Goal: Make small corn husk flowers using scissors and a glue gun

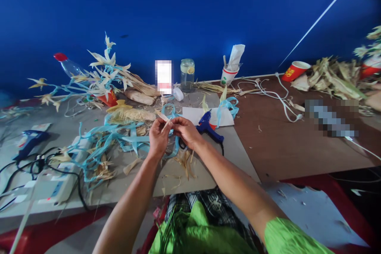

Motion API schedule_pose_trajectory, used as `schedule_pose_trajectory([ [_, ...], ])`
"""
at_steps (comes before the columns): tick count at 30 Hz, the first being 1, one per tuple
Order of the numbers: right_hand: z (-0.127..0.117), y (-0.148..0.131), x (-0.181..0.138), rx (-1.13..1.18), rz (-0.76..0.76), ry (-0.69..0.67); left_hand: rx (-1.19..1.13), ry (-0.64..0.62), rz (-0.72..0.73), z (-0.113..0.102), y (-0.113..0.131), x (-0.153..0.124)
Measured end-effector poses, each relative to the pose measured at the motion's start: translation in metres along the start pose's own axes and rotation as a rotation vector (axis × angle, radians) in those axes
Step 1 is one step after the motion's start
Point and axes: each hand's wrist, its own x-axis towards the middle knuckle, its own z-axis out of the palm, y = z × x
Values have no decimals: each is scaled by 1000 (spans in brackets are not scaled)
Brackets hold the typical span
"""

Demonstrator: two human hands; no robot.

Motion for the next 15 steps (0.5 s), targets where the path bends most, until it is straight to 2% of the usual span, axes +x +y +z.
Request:
schedule_pose_trajectory([
  [6, 0, -2, 0, 103, 53, 4, -82, -29, 3, 1, -4, 1],
  [10, 0, -2, 0, 64, 32, -27, -99, -62, -34, -1, -8, 2],
  [12, -2, -2, 1, -39, -3, -22, -133, -21, -43, -3, -10, 5],
  [15, -10, -10, 4, -229, -157, 94, -239, 139, -34, -8, -11, 14],
])
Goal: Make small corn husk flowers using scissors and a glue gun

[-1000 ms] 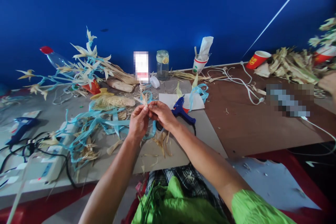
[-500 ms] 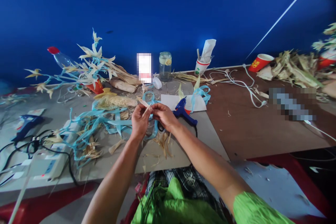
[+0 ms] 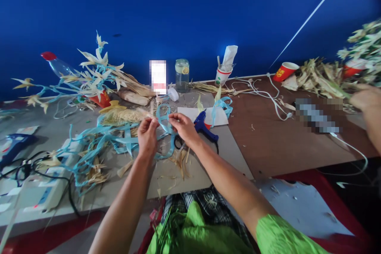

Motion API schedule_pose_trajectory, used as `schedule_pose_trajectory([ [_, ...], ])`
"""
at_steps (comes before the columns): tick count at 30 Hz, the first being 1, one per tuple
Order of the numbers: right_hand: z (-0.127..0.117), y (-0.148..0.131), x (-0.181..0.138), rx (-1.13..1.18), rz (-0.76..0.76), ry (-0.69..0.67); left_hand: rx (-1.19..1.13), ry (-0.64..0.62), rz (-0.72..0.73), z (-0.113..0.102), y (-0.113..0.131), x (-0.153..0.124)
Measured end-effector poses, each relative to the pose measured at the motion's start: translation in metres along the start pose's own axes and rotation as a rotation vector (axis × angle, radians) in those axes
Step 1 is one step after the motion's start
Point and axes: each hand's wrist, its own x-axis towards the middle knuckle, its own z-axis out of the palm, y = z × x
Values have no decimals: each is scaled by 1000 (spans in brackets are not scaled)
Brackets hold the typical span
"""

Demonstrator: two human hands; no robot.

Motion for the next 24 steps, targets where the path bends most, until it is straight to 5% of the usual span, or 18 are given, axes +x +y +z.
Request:
schedule_pose_trajectory([
  [6, -24, -13, 13, -40, -205, 261, -155, 28, -31, -2, 7, 7],
  [17, -23, -6, 16, -92, -238, 247, 67, -15, -38, -6, -4, 6],
  [24, -21, 0, 7, -586, -527, 175, 137, 66, -1, -8, -2, 8],
])
